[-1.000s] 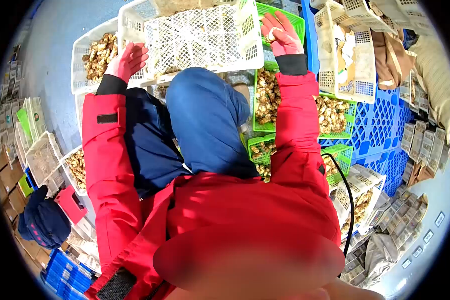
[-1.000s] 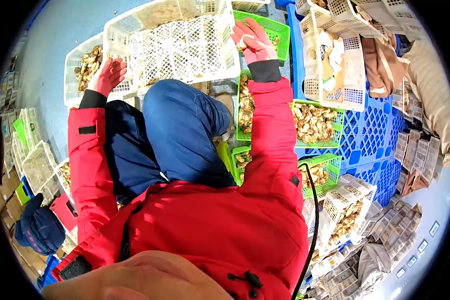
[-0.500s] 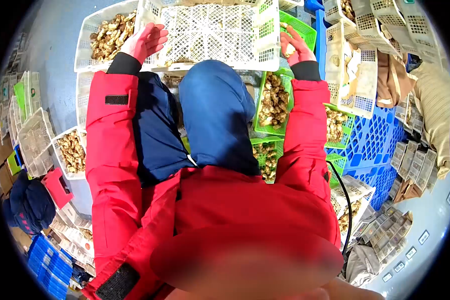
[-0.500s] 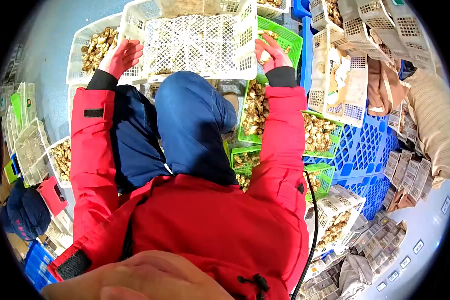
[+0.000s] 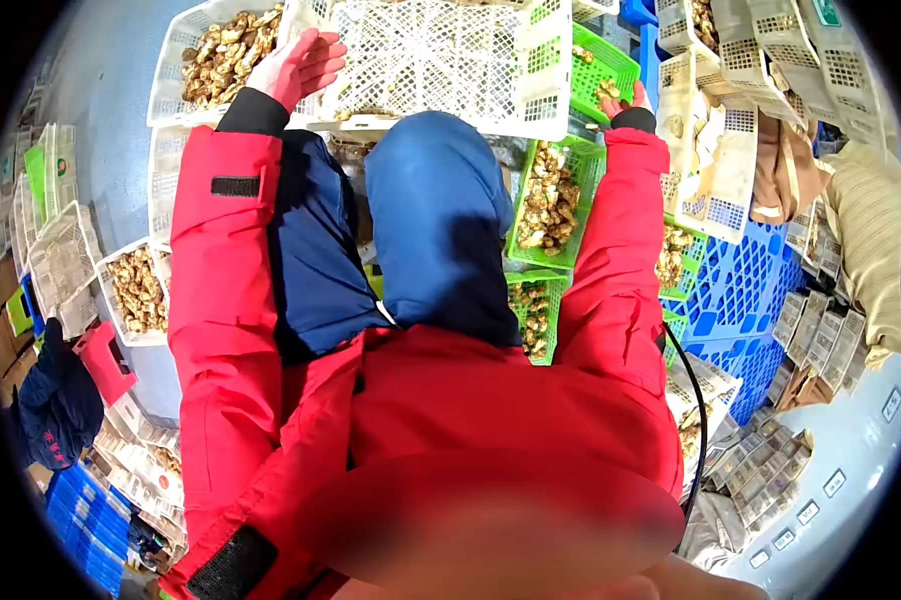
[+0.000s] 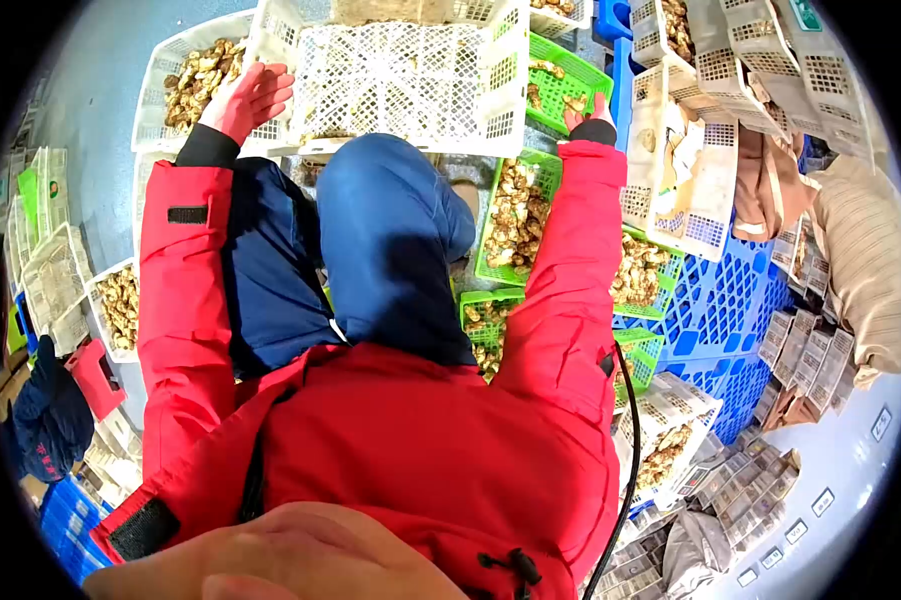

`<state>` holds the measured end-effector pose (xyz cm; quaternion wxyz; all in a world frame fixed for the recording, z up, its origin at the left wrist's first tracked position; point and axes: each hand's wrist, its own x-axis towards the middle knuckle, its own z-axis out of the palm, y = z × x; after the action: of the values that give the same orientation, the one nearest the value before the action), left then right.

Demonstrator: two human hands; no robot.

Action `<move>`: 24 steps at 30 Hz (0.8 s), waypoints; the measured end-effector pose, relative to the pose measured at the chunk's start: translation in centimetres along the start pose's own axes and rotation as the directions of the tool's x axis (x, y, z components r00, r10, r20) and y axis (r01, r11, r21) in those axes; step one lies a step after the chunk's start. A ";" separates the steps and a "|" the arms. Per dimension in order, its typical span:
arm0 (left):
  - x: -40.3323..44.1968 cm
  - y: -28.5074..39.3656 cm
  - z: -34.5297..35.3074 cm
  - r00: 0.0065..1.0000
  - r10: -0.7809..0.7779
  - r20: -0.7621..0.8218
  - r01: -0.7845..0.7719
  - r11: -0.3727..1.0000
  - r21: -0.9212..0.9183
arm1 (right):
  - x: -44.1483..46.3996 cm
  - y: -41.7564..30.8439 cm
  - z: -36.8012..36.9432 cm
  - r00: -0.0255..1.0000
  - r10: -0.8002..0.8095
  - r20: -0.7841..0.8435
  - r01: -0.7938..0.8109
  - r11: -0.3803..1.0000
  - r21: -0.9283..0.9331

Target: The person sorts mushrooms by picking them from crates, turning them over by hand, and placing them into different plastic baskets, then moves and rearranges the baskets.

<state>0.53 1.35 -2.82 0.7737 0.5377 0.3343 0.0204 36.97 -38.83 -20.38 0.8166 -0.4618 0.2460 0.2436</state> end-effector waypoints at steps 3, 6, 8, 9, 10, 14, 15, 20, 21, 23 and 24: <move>0.0 0.0 -0.2 0.999 0.030 0.031 -0.030 0.999 0.016 | 0.2 0.0 0.7 0.989 -0.057 0.136 0.069 0.994 -0.084; 0.3 -0.2 -0.3 0.999 0.009 0.042 -0.010 1.000 0.018 | -3.8 0.8 2.7 0.977 -0.054 0.208 0.103 0.967 -0.232; 0.4 -0.1 -0.7 0.998 -0.018 0.053 0.019 0.999 -0.031 | -6.7 1.6 4.0 0.975 -0.041 0.218 0.133 0.893 -0.429; 0.1 0.2 -0.7 0.995 -0.027 0.097 0.035 0.996 -0.081 | -6.3 2.7 3.7 0.960 0.048 0.276 0.089 0.883 -0.462; 0.6 -0.1 -0.9 0.994 -0.038 0.107 0.048 0.994 -0.094 | -6.3 3.9 3.4 0.916 -0.031 0.399 0.333 0.614 -0.716; 0.0 -0.2 -0.5 0.998 0.056 -0.001 -0.056 0.994 -0.094 | -4.8 8.3 4.5 0.836 0.083 0.543 0.549 -0.155 -0.821; -1.9 0.8 0.4 0.993 0.112 -0.038 -0.115 0.990 -0.086 | -5.6 8.5 5.1 0.952 0.027 0.303 0.305 -0.112 -0.946; -7.5 1.8 -4.3 0.898 0.386 -0.213 -0.422 0.891 -0.166 | -6.6 6.8 7.7 0.953 -0.085 0.291 0.302 0.346 -0.888; -9.4 2.2 -6.0 0.899 0.334 -0.285 -0.409 0.872 -0.270 | -8.7 6.2 10.2 0.930 -0.215 0.299 0.327 0.112 -0.938; -11.3 -2.0 -13.4 0.823 0.422 -0.380 -0.501 0.855 -0.136 | -2.1 5.3 9.6 0.848 -0.168 0.502 0.527 0.168 -0.833; -13.2 -3.4 -15.3 0.826 0.356 -0.437 -0.489 0.838 -0.242 | -1.5 5.0 11.5 0.813 -0.238 0.531 0.575 0.186 -0.797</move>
<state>-19.08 7.27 -2.16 0.7524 0.4414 0.3372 0.3542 34.79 -26.78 -17.40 0.4518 -0.8522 -0.1980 0.1745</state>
